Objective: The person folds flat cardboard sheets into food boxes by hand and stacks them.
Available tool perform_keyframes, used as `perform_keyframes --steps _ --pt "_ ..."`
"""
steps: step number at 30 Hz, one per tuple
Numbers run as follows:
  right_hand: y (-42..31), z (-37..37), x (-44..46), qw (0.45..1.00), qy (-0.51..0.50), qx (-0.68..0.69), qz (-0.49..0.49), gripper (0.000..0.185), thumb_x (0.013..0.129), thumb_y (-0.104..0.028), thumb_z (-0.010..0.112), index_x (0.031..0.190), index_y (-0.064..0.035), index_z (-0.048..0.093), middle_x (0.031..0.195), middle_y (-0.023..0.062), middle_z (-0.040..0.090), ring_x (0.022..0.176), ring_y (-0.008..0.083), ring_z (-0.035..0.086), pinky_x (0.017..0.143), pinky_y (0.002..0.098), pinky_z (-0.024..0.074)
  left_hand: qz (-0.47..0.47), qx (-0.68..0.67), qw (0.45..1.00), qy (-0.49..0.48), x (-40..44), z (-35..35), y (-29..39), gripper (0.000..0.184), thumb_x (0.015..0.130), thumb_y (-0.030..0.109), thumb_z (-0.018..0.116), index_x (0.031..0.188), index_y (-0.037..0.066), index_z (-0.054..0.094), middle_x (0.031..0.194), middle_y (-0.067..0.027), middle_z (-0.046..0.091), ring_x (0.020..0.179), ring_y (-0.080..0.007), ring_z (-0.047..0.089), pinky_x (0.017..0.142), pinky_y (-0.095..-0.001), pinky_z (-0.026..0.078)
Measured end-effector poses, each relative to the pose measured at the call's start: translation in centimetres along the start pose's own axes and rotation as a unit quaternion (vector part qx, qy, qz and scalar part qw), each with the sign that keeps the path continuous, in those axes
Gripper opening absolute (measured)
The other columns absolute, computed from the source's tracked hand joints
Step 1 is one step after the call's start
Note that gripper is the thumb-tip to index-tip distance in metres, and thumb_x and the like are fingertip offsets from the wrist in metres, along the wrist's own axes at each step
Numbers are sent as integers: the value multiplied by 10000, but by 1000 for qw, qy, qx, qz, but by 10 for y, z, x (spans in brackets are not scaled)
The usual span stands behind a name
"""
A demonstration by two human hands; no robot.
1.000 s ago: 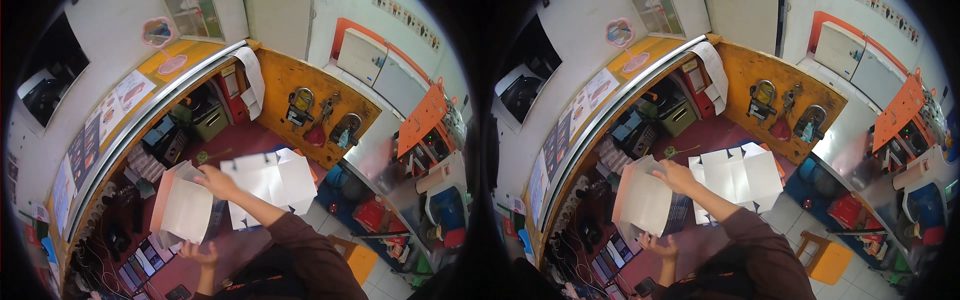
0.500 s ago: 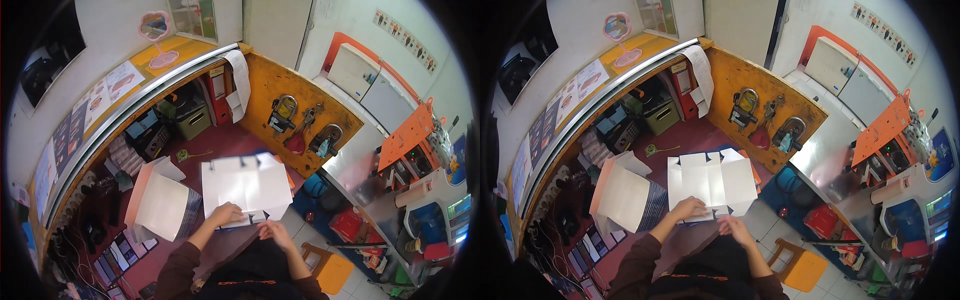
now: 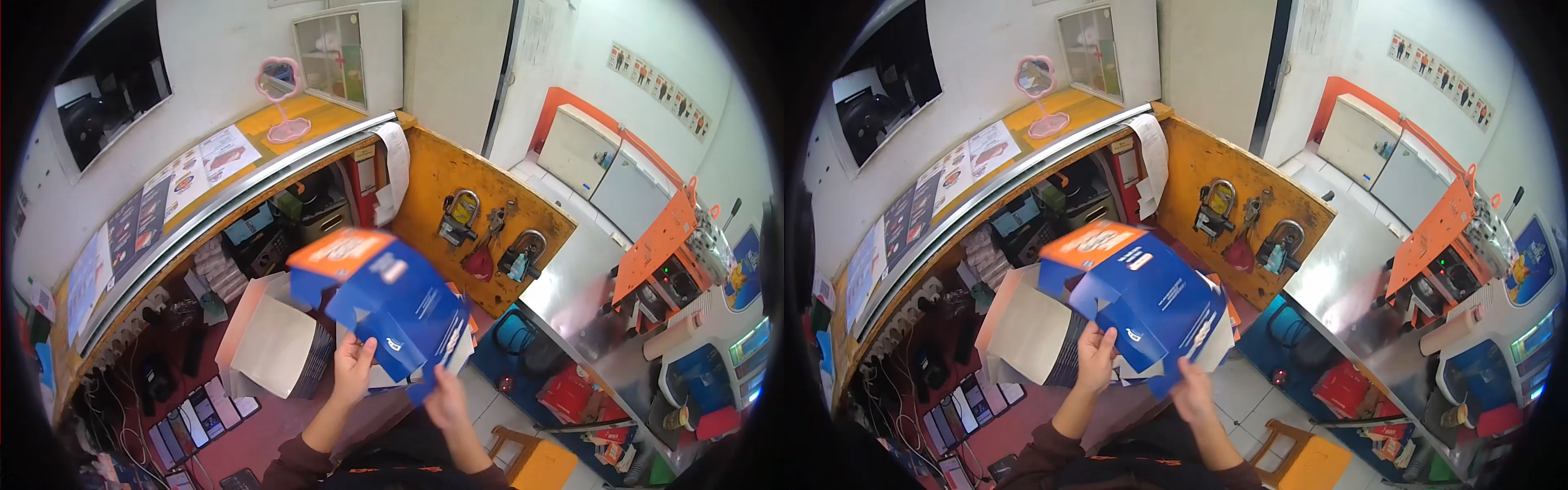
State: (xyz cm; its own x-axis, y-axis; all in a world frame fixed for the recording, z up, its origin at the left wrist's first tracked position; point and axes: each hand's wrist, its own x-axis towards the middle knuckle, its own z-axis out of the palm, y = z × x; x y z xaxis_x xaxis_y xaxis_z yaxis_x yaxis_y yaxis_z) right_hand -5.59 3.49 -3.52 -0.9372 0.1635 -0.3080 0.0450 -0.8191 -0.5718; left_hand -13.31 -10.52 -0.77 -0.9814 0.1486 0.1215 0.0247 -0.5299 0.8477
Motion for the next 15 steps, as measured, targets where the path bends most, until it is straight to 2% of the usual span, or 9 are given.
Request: perform_keyframes --steps 3,6,7,8,9,11,12,13,15 --pt "-64 -25 -12 972 -105 181 102 212 892 -238 506 981 -49 542 788 28 564 634 106 546 586 270 472 42 114 982 -142 -7 4 20 321 843 1 541 1148 -27 445 986 -83 565 859 -139 585 688 -258 525" --pt "-84 7 -44 992 -105 67 -17 241 846 -159 576 1041 -26 526 839 34 562 705 112 552 621 252 469 66 149 974 -160 -19 7 10 431 813 -33 563 1195 -48 364 1023 -129 539 891 -186 579 737 -284 506" --pt "-72 17 -50 966 -57 -128 -216 293 813 -120 613 1068 -17 513 883 33 560 754 117 552 645 249 468 115 191 961 -166 -25 5 1 459 815 -32 553 1210 -49 320 1051 -152 522 898 -208 574 749 -296 500" --pt "-58 26 -53 863 -4 -310 -399 358 779 -80 649 1095 -8 499 926 33 557 802 122 552 669 246 466 170 366 910 -89 -39 -2 -23 485 827 -10 540 1226 -60 268 1101 -154 486 967 -197 533 825 -300 447" --pt "-42 33 -52 811 59 -300 -499 433 720 -45 701 1098 5 495 963 24 558 868 128 541 709 258 465 176 362 911 -90 -43 15 -15 485 827 -10 540 1226 -60 268 1101 -154 486 967 -197 533 825 -300 447" --pt "-15 66 -56 843 119 -62 -521 335 740 -59 683 1033 -17 525 909 -1 559 795 108 535 658 237 456 223 149 952 -149 -58 54 12 506 837 19 528 1234 -76 229 1136 -147 457 1022 -180 485 891 -307 392" --pt "-19 63 -57 841 115 -63 -525 335 740 -59 683 1033 -17 525 909 -1 559 795 108 535 658 237 456 179 216 944 -176 -62 40 -6 592 824 16 538 1266 -90 158 1178 -148 424 1046 -170 462 911 -325 371" --pt "-23 58 -60 912 32 11 -409 291 750 -63 674 1001 -29 532 877 -13 552 740 97 521 617 218 438 182 214 943 -177 -61 38 -1 592 824 16 538 1266 -90 158 1178 -148 424 1046 -170 462 911 -325 371" --pt "-33 46 -64 953 -55 86 -284 247 759 -67 665 970 -42 538 844 -25 545 684 87 506 575 199 421 367 617 694 -48 -55 35 11 555 831 146 539 1249 -70 244 1157 -158 458 1069 -206 465 925 -335 375"
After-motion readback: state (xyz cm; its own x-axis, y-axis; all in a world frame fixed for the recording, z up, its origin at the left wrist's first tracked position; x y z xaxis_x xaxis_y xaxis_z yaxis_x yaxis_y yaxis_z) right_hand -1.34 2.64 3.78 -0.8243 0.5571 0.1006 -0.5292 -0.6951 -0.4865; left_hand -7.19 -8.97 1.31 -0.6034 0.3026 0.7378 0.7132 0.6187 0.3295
